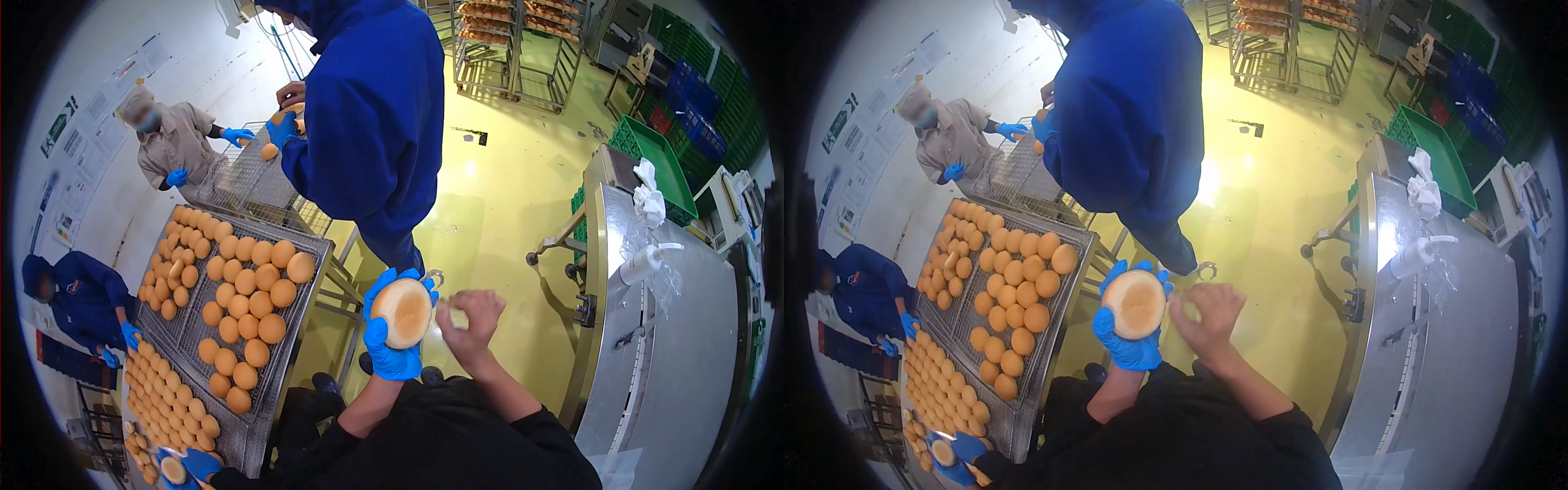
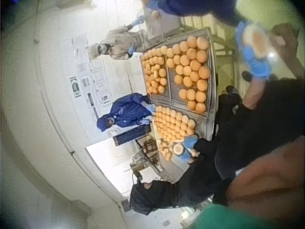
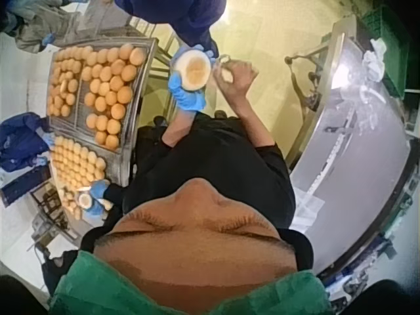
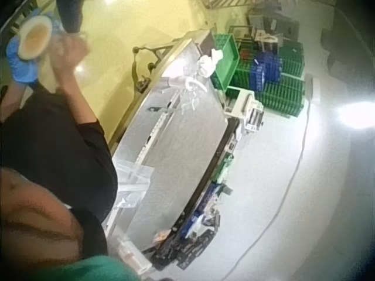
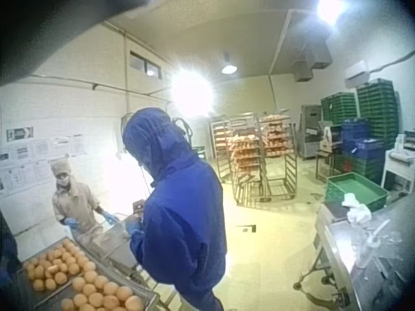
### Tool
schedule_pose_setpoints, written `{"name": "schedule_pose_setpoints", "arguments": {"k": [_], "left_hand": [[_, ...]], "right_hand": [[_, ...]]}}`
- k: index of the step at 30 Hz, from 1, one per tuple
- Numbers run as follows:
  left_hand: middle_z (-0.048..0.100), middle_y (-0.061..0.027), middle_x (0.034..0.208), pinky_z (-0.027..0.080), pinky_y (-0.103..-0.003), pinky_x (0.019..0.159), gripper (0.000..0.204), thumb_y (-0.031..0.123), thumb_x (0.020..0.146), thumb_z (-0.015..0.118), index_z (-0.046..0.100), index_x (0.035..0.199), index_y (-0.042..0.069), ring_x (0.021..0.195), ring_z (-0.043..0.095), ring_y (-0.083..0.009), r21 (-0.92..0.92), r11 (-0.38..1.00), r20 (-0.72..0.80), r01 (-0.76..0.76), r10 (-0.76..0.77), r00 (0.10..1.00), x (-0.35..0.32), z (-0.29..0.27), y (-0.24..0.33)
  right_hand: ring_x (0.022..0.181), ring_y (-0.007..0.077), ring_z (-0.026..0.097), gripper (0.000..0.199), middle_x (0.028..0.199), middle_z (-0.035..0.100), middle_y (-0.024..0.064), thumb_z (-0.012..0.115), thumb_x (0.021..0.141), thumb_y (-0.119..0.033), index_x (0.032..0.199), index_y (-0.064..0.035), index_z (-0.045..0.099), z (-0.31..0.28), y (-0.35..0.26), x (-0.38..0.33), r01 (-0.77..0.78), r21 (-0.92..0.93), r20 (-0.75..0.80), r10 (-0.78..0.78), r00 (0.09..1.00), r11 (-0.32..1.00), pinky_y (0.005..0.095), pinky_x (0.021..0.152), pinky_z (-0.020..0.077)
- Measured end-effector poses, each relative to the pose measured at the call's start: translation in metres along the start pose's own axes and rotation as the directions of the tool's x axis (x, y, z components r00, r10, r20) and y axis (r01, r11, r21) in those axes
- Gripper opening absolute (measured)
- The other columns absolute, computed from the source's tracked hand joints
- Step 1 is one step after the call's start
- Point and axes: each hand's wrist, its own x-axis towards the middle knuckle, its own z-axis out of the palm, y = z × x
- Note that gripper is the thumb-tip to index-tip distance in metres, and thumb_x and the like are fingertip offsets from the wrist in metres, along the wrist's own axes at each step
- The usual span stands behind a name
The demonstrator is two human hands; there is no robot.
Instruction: The person picks up round bread buns from a metal wire rack and separates them into two halves. They then place the halves back onto the rack in a specific arrangement. The person wears blue gloves and works alongside other staff in a commercial kitchen environment.
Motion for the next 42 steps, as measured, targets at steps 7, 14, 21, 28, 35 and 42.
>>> {"name": "schedule_pose_setpoints", "arguments": {"k": [7,14,21,28,35,42], "left_hand": [[0.046,-0.0213,0.115,0.042,-0.045,0.089,0.068,0.042,0.071,0.058,0.037,0.122,0.002,0.104,0.049,-0.0350,0.074,0.995,0.060,-0.060,0.055,0.997,-0.001,-0.010,-0.012],[0.046,-0.0210,0.115,0.041,-0.046,0.090,0.066,0.040,0.071,0.058,0.037,0.121,0.002,0.105,0.047,-0.0336,0.119,0.990,0.087,-0.071,0.060,0.994,-0.003,-0.013,-0.019],[0.049,-0.0179,0.113,0.041,-0.045,0.090,0.066,0.037,0.068,0.066,0.042,0.117,0.000,0.107,0.048,-0.0309,0.108,0.992,0.046,-0.062,0.057,0.997,-0.004,-0.018,-0.016],[0.049,-0.0194,0.112,0.043,-0.044,0.088,0.067,0.040,0.067,0.064,0.041,0.117,0.002,0.102,0.050,-0.0319,0.205,0.960,0.098,-0.191,0.174,0.980,-0.003,-0.027,-0.019],[0.044,-0.0197,0.118,0.039,-0.051,0.091,0.066,0.037,0.068,0.067,0.043,0.118,0.002,0.109,0.046,-0.0320,0.184,0.959,0.157,-0.214,0.186,0.970,-0.003,-0.030,-0.017],[0.047,-0.0209,0.116,0.040,-0.049,0.089,0.058,0.047,0.076,0.048,0.043,0.118,0.007,0.102,0.048,-0.0370,-0.561,0.798,0.049,0.219,-0.232,0.971,0.008,-0.030,-0.007]], "right_hand": [[0.067,0.0190,0.051,0.019,0.071,0.056,0.0006,0.072,0.059,-0.013,0.072,-0.0127,0.059,0.004,0.006,0.013,-0.109,0.039,-0.019,0.110,0.994,0.993,0.0334,0.068,0.0312],[0.067,0.0174,0.050,0.020,0.072,0.056,0.0018,0.071,0.059,-0.009,0.071,-0.0113,0.055,0.003,0.001,0.012,-0.015,0.051,-0.005,0.015,1.000,0.999,0.0310,0.069,0.0299],[0.065,0.0168,0.049,0.018,0.070,0.055,0.0022,0.069,0.062,-0.009,0.070,-0.0097,0.053,0.010,-0.004,0.012,-0.067,0.129,-0.005,0.068,0.998,0.989,0.0308,0.068,0.0294],[0.064,0.0188,0.050,0.018,0.069,0.055,0.0032,0.068,0.064,-0.006,0.072,-0.0086,0.051,0.009,-0.012,0.013,-0.027,0.190,0.018,0.024,1.000,0.981,0.0316,0.066,0.0309],[0.064,0.0188,0.052,0.017,0.070,0.057,0.0042,0.068,0.069,-0.017,0.068,-0.0074,0.054,0.026,0.009,0.011,-0.436,0.211,0.157,0.410,0.899,0.875,0.0319,0.065,0.0324],[0.061,0.0207,0.050,0.022,0.059,0.051,0.0078,0.064,0.074,-0.020,0.068,-0.0035,0.050,0.047,0.064,-0.027,-0.687,0.065,0.269,0.650,0.710,0.724,0.0347,0.062,0.0351]]}}
